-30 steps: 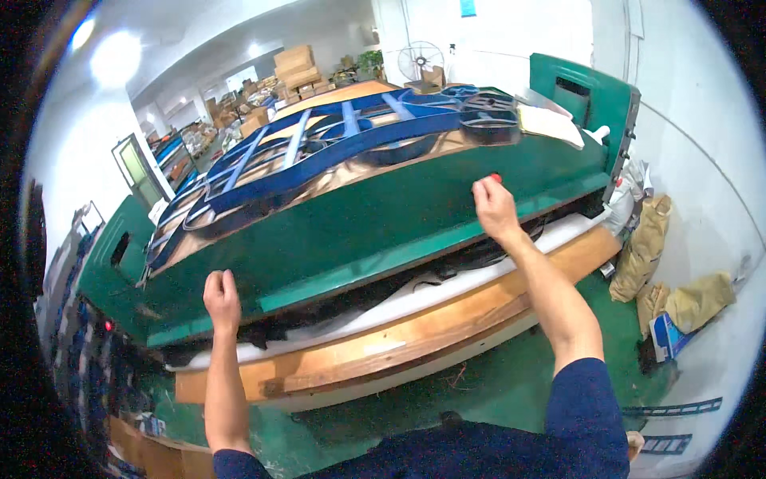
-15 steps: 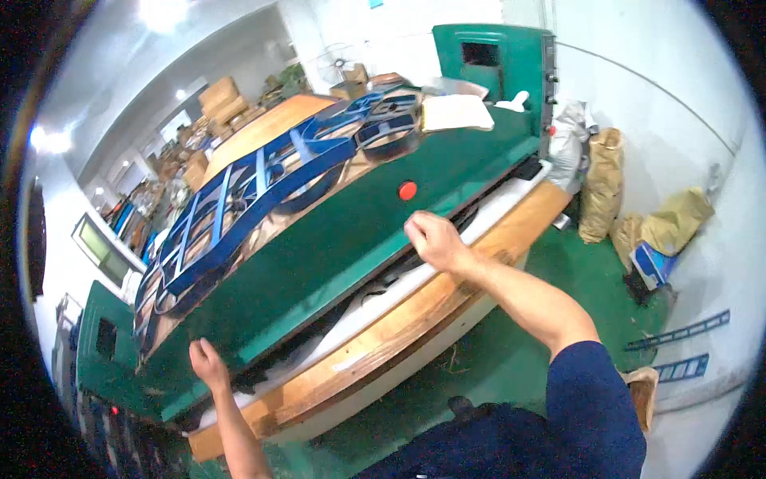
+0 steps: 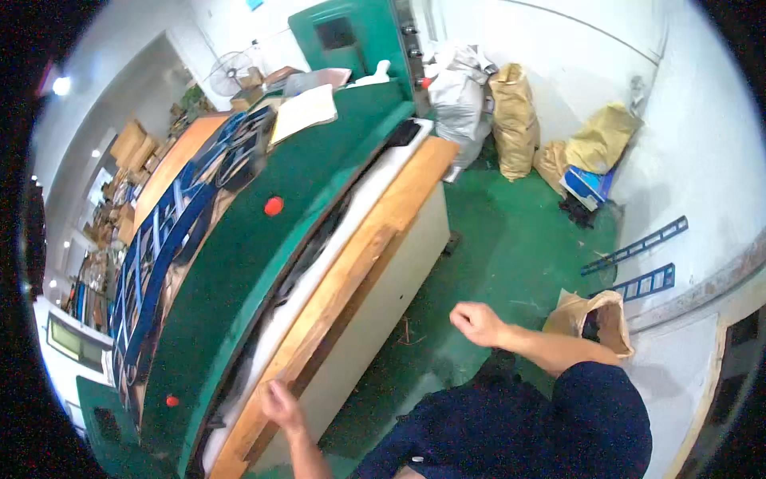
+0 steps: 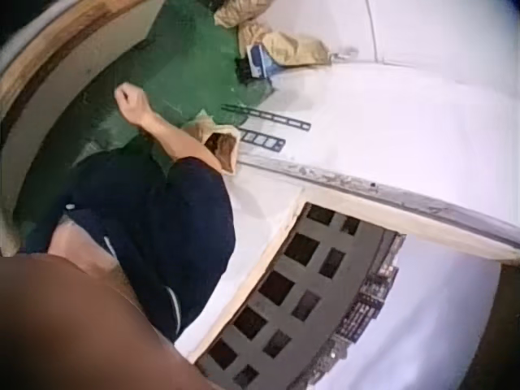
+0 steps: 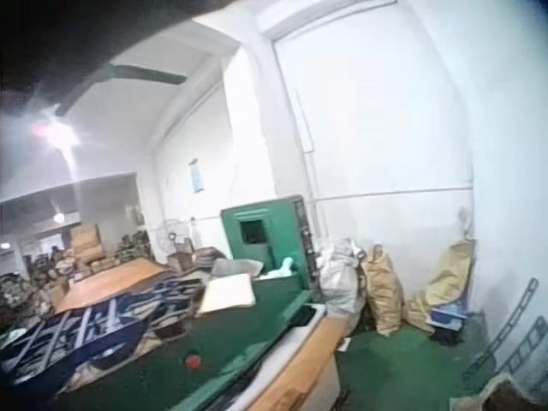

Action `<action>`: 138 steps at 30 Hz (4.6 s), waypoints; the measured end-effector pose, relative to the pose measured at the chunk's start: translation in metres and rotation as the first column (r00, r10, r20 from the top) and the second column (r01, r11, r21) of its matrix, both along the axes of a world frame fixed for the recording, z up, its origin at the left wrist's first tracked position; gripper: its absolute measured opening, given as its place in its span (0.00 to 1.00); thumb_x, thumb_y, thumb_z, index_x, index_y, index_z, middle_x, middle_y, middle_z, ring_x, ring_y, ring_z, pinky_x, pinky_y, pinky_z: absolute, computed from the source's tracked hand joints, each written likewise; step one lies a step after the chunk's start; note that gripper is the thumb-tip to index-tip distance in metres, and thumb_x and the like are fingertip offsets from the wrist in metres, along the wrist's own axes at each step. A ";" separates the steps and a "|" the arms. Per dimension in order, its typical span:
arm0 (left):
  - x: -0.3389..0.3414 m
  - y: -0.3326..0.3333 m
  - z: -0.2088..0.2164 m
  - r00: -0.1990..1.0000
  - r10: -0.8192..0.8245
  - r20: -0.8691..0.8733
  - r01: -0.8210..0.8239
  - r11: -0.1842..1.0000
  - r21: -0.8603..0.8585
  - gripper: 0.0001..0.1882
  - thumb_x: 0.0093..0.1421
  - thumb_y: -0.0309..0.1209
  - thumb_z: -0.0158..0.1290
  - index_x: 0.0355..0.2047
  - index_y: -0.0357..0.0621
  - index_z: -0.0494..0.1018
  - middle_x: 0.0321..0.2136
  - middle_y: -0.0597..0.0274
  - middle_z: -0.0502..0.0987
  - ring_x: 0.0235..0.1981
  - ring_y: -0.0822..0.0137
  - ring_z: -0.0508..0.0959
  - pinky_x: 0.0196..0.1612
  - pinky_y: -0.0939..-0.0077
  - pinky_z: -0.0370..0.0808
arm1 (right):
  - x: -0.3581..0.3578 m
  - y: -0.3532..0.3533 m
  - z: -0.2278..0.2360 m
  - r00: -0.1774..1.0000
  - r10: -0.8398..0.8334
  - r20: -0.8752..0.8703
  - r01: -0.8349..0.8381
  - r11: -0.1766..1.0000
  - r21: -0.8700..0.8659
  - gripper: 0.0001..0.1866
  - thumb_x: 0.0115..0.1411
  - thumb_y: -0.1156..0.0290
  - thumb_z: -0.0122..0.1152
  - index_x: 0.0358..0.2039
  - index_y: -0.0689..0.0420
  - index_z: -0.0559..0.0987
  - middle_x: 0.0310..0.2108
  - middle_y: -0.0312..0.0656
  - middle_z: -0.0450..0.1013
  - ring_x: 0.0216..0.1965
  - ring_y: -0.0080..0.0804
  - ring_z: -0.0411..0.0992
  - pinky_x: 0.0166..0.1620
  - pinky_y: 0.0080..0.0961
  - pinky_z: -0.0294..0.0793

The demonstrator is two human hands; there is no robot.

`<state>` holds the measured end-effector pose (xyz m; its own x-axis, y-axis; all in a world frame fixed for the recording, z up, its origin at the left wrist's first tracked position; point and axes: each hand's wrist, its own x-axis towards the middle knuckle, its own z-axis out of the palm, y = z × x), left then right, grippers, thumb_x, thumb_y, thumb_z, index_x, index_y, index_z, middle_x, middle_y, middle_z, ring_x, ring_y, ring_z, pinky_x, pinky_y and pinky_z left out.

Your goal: The person is using a hydraulic die-cutting machine to cut specific shapes out of black fabric sheets.

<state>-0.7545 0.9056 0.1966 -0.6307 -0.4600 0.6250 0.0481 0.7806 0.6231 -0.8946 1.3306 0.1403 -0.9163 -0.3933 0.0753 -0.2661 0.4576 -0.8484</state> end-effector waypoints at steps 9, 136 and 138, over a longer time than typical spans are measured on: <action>-0.148 0.309 -0.014 0.836 -0.515 0.192 0.499 0.857 0.128 0.06 0.57 0.19 0.54 0.23 0.35 0.72 0.22 0.53 0.75 0.22 0.59 0.75 0.28 0.69 0.71 | 0.005 0.190 -0.088 0.957 -0.173 0.232 0.194 0.978 -0.073 0.14 0.64 0.61 0.53 0.32 0.60 0.77 0.29 0.52 0.75 0.33 0.48 0.75 0.36 0.38 0.73; 0.247 0.741 -0.154 -0.208 0.808 0.551 -0.709 -0.513 0.484 0.09 0.61 0.36 0.52 0.34 0.44 0.75 0.31 0.55 0.78 0.35 0.53 0.78 0.36 0.59 0.73 | 0.226 -0.094 -0.252 -0.788 0.523 0.327 -0.424 -0.844 0.328 0.14 0.59 0.65 0.55 0.39 0.62 0.80 0.26 0.44 0.77 0.26 0.28 0.72 0.30 0.31 0.74; 0.317 0.712 -0.128 -0.080 0.885 0.459 -0.770 -0.347 0.535 0.09 0.61 0.35 0.52 0.34 0.43 0.74 0.31 0.54 0.78 0.34 0.52 0.78 0.36 0.60 0.73 | 0.229 -0.072 -0.252 -0.670 0.530 0.520 -0.494 -0.841 0.221 0.17 0.60 0.59 0.55 0.42 0.57 0.81 0.31 0.48 0.77 0.32 0.35 0.75 0.37 0.36 0.75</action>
